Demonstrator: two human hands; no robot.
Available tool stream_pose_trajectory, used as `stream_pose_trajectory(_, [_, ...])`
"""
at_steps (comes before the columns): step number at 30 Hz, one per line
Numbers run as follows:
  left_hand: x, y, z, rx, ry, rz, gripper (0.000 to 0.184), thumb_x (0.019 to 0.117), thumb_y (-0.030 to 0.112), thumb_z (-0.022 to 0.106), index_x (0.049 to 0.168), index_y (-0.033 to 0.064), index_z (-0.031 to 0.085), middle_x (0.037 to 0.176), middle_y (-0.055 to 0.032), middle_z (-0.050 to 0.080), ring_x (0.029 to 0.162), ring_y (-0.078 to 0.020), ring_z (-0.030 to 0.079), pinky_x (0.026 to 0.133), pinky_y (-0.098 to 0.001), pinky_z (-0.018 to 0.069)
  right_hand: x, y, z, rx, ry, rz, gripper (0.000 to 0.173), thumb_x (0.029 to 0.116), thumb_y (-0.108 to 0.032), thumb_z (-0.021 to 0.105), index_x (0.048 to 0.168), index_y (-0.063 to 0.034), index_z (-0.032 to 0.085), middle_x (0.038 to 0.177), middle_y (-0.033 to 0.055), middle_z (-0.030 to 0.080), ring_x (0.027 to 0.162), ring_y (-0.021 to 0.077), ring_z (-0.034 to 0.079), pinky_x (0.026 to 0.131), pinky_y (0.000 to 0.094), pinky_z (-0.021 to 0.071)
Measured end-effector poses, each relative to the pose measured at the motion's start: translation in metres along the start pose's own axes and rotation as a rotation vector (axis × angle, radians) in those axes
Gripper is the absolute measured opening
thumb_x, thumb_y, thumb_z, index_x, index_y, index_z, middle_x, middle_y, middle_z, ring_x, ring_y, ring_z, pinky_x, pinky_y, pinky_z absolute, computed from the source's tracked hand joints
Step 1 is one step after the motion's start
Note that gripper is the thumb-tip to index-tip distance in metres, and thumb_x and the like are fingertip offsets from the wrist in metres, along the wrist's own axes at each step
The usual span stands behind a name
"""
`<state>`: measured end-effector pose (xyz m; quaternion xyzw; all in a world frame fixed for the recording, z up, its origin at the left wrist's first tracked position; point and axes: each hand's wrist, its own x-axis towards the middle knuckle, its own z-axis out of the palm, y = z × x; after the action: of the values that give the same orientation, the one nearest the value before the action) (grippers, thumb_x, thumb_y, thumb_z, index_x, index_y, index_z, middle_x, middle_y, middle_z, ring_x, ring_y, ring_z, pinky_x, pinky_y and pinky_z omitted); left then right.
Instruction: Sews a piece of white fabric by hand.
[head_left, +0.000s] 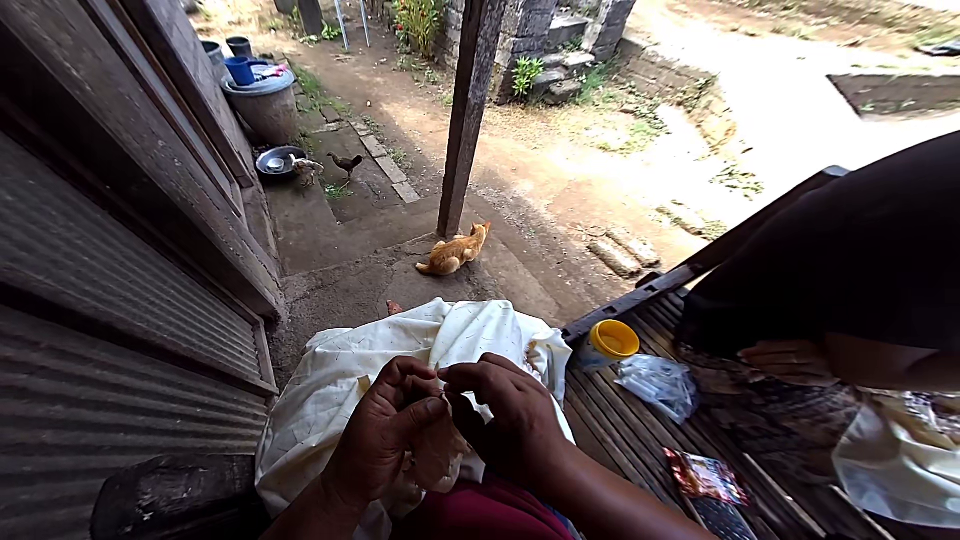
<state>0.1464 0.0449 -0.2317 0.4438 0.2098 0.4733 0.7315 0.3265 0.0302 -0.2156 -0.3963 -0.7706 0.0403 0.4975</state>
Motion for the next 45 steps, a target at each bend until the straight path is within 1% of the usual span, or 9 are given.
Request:
stream_pose_trajectory(6, [0.0, -0.001, -0.001, -0.053, 0.099, 0.002, 0.01, 0.0905, 0.002, 0.073, 0.098, 0.0086, 0.072, 0.092, -0.0034, 0.073, 0.081, -0.0075, 0.07, 0.075, -0.025, 0.0601, -0.001, 0.001, -0.001, -0.064, -0.036, -0.039, 0.019, 0.0953, -0.007, 0.061, 0.112, -0.0081, 0.069, 0.078, 0.0003, 0.069, 0.07, 0.0105, 0.058, 0.066, 0.0208, 0.0473])
stream_pose_trajectory(13, [0.003, 0.004, -0.003, -0.002, 0.136, -0.015, 0.014, 0.096, 0.004, 0.066, 0.109, 0.0041, 0.071, 0.096, -0.005, 0.073, 0.083, -0.0096, 0.071, 0.076, -0.0269, 0.0605, 0.003, -0.006, -0.015, 0.1, -0.041, -0.08, 0.015, 0.0976, -0.005, 0.06, 0.112, -0.0062, 0.063, 0.083, 0.002, 0.068, 0.074, 0.0066, 0.06, 0.07, 0.0153, 0.0499])
stream_pose_trajectory(17, [0.003, 0.005, -0.007, 0.173, -0.012, 0.056, 0.008, 0.0977, 0.01, 0.067, 0.105, 0.013, 0.066, 0.102, 0.0024, 0.067, 0.087, -0.0039, 0.066, 0.076, -0.021, 0.0572, 0.006, 0.0, -0.018, 0.106, -0.102, 0.025, 0.021, 0.095, -0.004, 0.061, 0.116, -0.0039, 0.064, 0.083, 0.0021, 0.07, 0.072, 0.0063, 0.062, 0.071, 0.0164, 0.0523])
stream_pose_trajectory(21, [0.004, 0.011, -0.011, 0.4, -0.084, 0.218, 0.006, 0.0989, 0.012, 0.066, 0.104, 0.013, 0.066, 0.103, 0.0049, 0.063, 0.095, -0.0026, 0.062, 0.084, -0.0194, 0.0543, 0.011, 0.0, -0.035, 0.545, -0.235, 0.087, 0.006, 0.0943, 0.001, 0.063, 0.091, -0.0027, 0.06, 0.084, 0.0052, 0.063, 0.075, 0.0036, 0.06, 0.066, 0.0149, 0.0504])
stream_pose_trajectory(25, [0.005, 0.02, -0.011, 0.496, -0.155, 0.306, 0.007, 0.0994, 0.011, 0.066, 0.106, 0.0123, 0.064, 0.107, 0.0028, 0.06, 0.103, -0.0051, 0.061, 0.09, -0.0207, 0.0553, 0.018, -0.001, -0.049, 0.102, -0.256, 0.028, 0.018, 0.0915, -0.003, 0.054, 0.084, -0.0124, 0.068, 0.088, 0.0028, 0.061, 0.081, 0.0055, 0.059, 0.069, 0.0163, 0.0496])
stream_pose_trajectory(30, [0.003, 0.023, -0.007, 0.534, -0.202, 0.327, 0.007, 0.1, 0.013, 0.065, 0.106, 0.012, 0.063, 0.107, 0.0018, 0.058, 0.103, -0.0051, 0.06, 0.087, -0.0194, 0.0555, 0.01, -0.011, -0.042, -0.085, -0.292, 0.053, 0.018, 0.0867, -0.027, 0.072, 0.099, -0.0146, 0.076, 0.098, 0.0048, 0.065, 0.086, 0.0115, 0.062, 0.07, 0.0221, 0.0533])
stream_pose_trajectory(34, [0.003, 0.026, -0.008, 0.61, -0.239, 0.35, 0.005, 0.1019, 0.014, 0.063, 0.106, 0.012, 0.061, 0.106, 0.0014, 0.057, 0.103, -0.005, 0.059, 0.088, -0.0191, 0.0528, 0.004, -0.01, -0.035, -0.142, -0.227, 0.005, 0.012, 0.0911, -0.014, 0.065, 0.082, -0.0122, 0.072, 0.093, 0.0047, 0.064, 0.081, 0.0115, 0.061, 0.068, 0.0204, 0.0523])
stream_pose_trajectory(38, [0.002, 0.029, -0.009, 0.725, -0.277, 0.364, 0.007, 0.1044, 0.017, 0.058, 0.105, 0.0102, 0.058, 0.105, -0.0003, 0.056, 0.1, -0.0048, 0.058, 0.084, -0.0184, 0.0521, 0.004, -0.012, -0.039, -0.182, -0.168, -0.05, 0.01, 0.0909, -0.01, 0.062, 0.082, -0.01, 0.068, 0.092, 0.0062, 0.063, 0.084, 0.0129, 0.061, 0.072, 0.0199, 0.0516])
stream_pose_trajectory(45, [-0.001, 0.019, 0.004, 1.243, -0.044, 0.533, 0.018, 0.0887, 0.024, 0.071, 0.094, 0.0119, 0.059, 0.091, -0.0014, 0.053, 0.08, -0.0011, 0.052, 0.066, -0.009, 0.0418, -0.002, -0.013, -0.042, -0.264, -0.162, -0.116, 0.01, 0.0916, -0.007, 0.061, 0.083, -0.0097, 0.066, 0.096, 0.0078, 0.063, 0.086, 0.0155, 0.06, 0.076, 0.0215, 0.0514])
